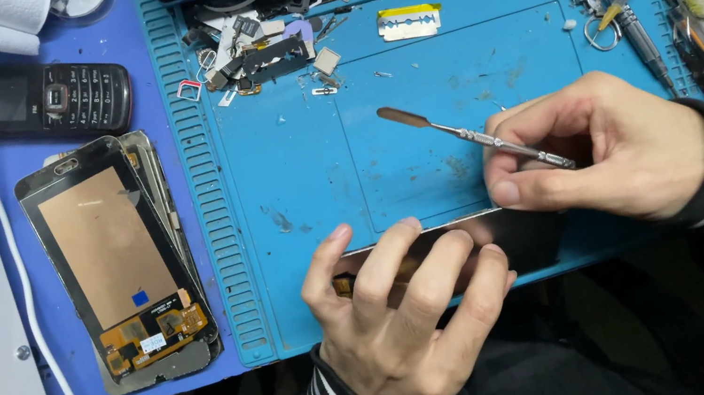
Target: Cleaning and scraping the edges of a mobile phone screen panel using a metal tool and cloth.
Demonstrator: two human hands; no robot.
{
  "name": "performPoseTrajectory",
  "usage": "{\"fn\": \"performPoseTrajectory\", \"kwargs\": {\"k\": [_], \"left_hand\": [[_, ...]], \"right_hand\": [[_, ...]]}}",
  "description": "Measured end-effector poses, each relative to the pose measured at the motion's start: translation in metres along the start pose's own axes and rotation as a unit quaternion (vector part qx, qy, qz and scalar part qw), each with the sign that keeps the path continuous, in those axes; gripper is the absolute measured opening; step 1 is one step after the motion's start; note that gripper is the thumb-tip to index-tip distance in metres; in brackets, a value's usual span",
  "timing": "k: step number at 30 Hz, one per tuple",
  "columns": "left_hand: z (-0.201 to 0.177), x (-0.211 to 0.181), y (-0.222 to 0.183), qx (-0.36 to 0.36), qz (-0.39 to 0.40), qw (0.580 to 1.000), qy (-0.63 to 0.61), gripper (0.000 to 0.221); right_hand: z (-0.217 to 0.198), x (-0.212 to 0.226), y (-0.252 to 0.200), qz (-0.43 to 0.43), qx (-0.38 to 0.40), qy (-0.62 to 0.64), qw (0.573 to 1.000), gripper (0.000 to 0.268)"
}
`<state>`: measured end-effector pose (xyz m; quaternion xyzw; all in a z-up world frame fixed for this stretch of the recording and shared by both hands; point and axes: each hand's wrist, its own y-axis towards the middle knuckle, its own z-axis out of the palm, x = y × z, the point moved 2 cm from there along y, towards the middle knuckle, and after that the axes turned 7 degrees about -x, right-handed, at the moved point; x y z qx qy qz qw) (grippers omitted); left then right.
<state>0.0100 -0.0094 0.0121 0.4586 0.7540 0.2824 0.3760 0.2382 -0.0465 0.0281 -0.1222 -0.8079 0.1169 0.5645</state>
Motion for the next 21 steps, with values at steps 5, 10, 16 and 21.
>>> {"fn": "performPoseTrajectory", "kwargs": {"k": [5,10,16,21], "left_hand": [[0.000,0.000,0.000,0.016,-0.012,1.000,-0.008,0.019],[-0.001,0.002,0.006,0.065,-0.032,0.997,-0.020,0.021],[0.003,0.003,0.006,0.129,-0.052,0.990,-0.038,0.045],[0.008,0.003,-0.001,0.120,-0.040,0.992,-0.024,0.049]], "right_hand": [[-0.001,-0.017,-0.001,0.042,-0.032,0.037,0.998,0.011],[-0.004,0.004,-0.013,0.044,-0.208,0.004,0.977,0.019],[-0.023,-0.043,-0.047,-0.118,-0.331,-0.055,0.935,0.034],[-0.009,-0.045,-0.051,-0.061,-0.353,-0.147,0.922,0.043]]}}
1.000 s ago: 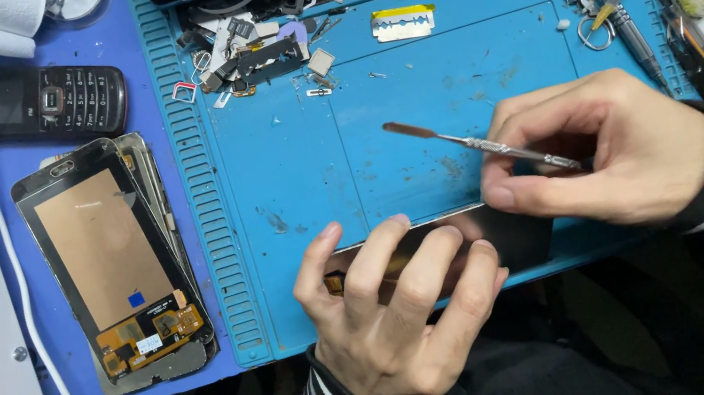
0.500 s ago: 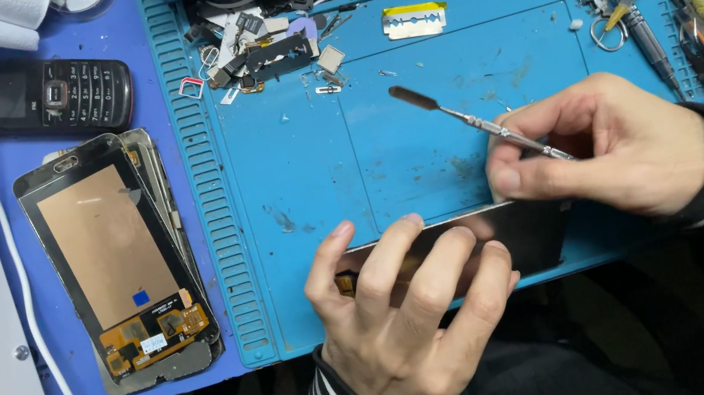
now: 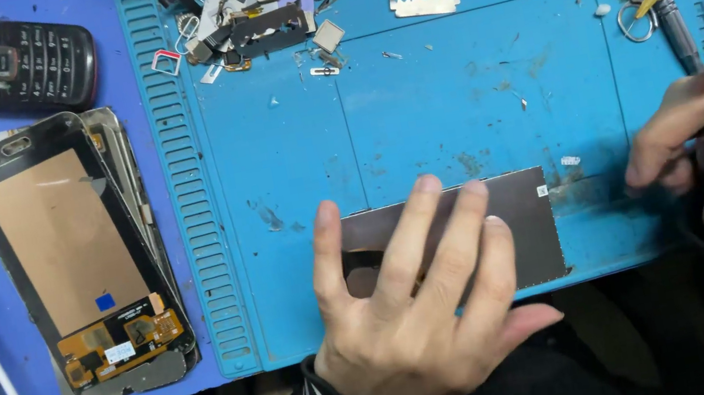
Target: Cleaning and scraping the edges of a mobile phone screen panel using a metal tool and cloth.
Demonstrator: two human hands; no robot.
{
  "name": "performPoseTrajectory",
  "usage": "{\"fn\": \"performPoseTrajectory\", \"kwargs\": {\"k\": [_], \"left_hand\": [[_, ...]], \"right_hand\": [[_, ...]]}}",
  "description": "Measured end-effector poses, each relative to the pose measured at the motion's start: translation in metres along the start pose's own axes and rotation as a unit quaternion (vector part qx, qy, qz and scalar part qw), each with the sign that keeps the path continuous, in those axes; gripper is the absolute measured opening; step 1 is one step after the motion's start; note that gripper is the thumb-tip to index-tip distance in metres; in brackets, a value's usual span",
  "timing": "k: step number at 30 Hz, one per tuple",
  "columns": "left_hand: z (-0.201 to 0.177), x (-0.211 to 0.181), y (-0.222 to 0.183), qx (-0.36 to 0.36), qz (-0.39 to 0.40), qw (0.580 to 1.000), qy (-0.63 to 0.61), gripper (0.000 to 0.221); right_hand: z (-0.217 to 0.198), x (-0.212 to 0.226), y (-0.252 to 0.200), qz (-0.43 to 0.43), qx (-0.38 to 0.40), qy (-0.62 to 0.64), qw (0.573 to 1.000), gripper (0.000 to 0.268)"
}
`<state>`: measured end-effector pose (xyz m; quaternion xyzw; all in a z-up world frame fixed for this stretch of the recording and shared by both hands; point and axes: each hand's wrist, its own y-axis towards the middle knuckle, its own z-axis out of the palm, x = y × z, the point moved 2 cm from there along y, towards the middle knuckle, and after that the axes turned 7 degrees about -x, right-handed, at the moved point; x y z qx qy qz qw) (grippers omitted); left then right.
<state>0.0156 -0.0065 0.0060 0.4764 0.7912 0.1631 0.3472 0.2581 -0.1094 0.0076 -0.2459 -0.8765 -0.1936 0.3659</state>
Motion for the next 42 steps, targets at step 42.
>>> {"fn": "performPoseTrajectory", "kwargs": {"k": [42], "left_hand": [[0.012,0.010,-0.007,-0.018,0.082,0.995,0.060,0.006]], "right_hand": [[0.020,-0.012,0.003,0.004,0.112,0.132,0.985,0.027]]}}
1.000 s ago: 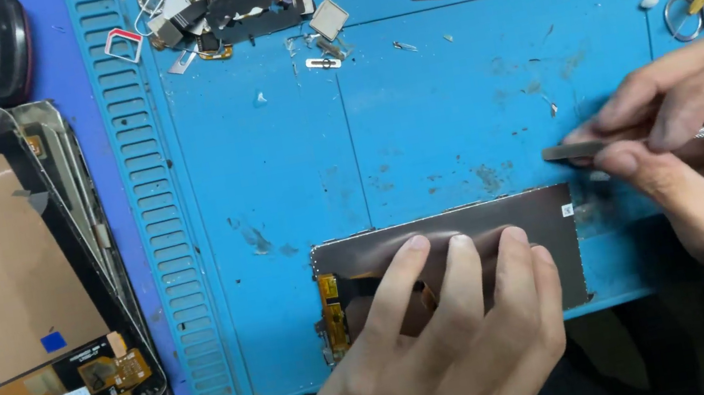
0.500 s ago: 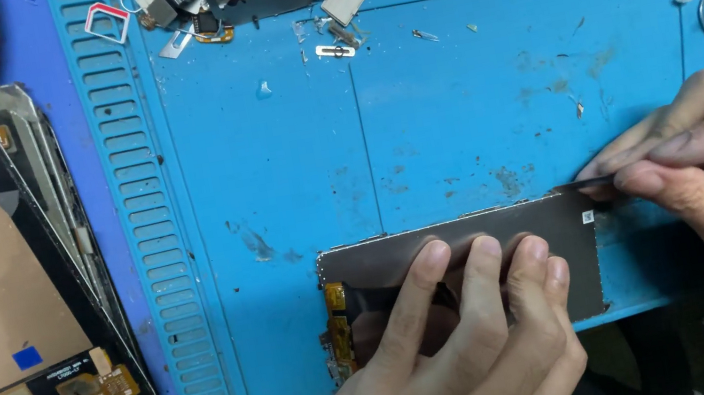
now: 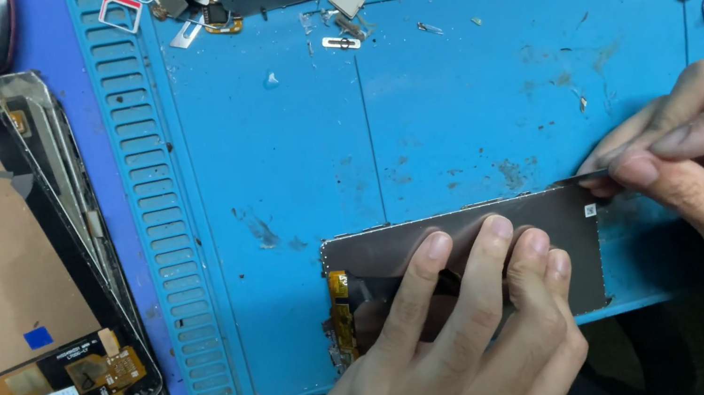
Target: Cleaning and scraping the edges of a mobile phone screen panel using a metal tool and cloth.
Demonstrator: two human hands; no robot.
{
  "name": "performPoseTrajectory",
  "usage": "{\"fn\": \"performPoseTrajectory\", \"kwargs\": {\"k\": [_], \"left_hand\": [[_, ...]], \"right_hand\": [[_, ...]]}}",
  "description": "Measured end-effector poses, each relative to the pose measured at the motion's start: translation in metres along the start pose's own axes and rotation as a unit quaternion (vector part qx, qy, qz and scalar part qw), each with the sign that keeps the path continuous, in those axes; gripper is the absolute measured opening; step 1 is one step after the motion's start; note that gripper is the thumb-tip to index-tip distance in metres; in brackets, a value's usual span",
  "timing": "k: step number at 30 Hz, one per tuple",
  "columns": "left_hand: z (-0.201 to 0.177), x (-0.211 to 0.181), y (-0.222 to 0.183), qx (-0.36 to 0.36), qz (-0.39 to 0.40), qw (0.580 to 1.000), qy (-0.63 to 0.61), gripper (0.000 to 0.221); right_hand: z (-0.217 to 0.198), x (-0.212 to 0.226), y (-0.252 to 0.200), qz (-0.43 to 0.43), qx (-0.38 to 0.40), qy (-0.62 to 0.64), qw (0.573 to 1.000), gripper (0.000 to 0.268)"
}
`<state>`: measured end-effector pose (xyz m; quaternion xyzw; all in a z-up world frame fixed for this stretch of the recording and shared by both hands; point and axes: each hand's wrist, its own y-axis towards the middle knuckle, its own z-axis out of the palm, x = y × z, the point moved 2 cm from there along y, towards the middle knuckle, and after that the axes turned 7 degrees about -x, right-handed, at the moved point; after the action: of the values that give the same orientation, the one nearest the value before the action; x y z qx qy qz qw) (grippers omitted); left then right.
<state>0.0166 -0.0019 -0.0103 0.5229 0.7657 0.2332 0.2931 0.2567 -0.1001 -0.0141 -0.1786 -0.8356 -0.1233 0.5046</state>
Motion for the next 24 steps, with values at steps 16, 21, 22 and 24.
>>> {"fn": "performPoseTrajectory", "kwargs": {"k": [16,21,22,24], "left_hand": [[-0.006,0.000,0.008,0.020,-0.020,0.999,-0.042,0.008],[-0.007,0.000,0.011,0.021,-0.011,0.999,-0.043,0.010],[-0.007,0.000,0.011,0.023,-0.011,0.999,-0.048,0.010],[-0.008,0.000,0.012,0.025,-0.010,0.998,-0.050,0.010]], "right_hand": [[-0.002,-0.001,0.001,-0.008,0.021,-0.006,1.000,0.030],[0.004,0.010,0.000,0.019,-0.024,-0.008,0.999,0.025],[0.006,0.013,0.002,0.009,-0.012,-0.010,1.000,0.030],[0.009,0.016,0.004,-0.004,-0.001,-0.010,1.000,0.035]]}}
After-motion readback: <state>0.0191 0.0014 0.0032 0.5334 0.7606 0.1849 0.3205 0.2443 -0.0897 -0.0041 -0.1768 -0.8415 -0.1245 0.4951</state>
